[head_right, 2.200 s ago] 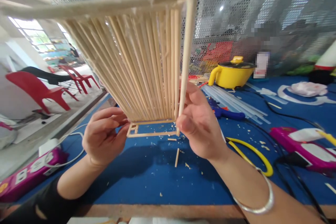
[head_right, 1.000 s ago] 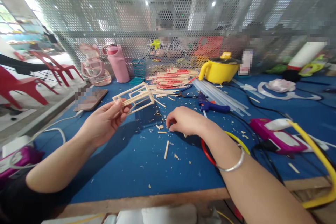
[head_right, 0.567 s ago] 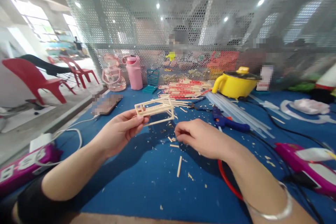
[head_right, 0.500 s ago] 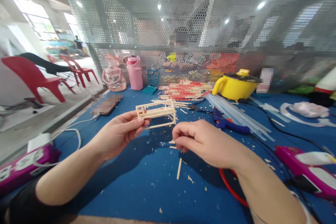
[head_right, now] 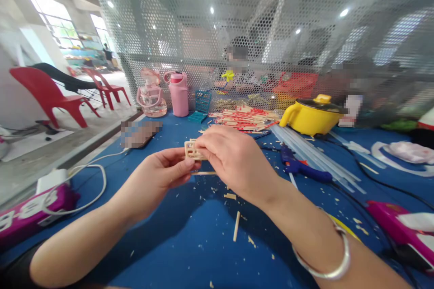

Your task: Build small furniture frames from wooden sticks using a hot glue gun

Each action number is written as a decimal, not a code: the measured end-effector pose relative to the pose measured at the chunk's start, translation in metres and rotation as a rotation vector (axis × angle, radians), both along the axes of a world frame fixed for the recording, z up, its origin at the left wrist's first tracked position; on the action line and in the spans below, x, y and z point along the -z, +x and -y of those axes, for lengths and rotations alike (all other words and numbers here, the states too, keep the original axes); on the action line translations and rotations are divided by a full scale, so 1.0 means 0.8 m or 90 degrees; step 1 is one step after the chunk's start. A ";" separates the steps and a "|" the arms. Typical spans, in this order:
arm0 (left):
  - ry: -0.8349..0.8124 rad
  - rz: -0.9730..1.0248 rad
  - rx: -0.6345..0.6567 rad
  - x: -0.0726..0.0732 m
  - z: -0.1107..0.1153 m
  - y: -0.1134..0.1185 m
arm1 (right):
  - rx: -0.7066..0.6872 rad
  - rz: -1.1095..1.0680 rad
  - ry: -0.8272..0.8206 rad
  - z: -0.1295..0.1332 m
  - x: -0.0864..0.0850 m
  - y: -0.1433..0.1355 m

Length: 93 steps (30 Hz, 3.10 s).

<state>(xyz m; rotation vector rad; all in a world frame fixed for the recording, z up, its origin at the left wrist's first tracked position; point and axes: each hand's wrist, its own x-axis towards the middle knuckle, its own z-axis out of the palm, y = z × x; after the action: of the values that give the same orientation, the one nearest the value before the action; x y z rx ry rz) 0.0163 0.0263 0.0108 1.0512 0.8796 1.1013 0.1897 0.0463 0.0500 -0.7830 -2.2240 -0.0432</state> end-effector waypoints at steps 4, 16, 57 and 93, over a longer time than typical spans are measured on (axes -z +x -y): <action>0.002 -0.028 -0.050 0.003 -0.003 0.000 | -0.011 0.002 0.015 -0.003 0.006 -0.001; -0.011 -0.099 -0.086 -0.002 -0.004 -0.002 | 0.129 -0.101 0.008 -0.028 0.042 -0.001; 0.166 -0.108 -0.067 -0.005 0.010 -0.002 | 0.073 -0.025 0.099 0.014 0.008 -0.007; 0.142 -0.065 -0.088 -0.002 0.008 -0.006 | 0.045 -0.097 0.015 0.015 0.001 -0.006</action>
<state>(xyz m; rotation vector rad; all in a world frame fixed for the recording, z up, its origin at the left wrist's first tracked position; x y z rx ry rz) 0.0113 0.0201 0.0123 1.2542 0.9365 1.2939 0.1850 0.0343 0.0490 -0.8244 -2.0493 -0.0421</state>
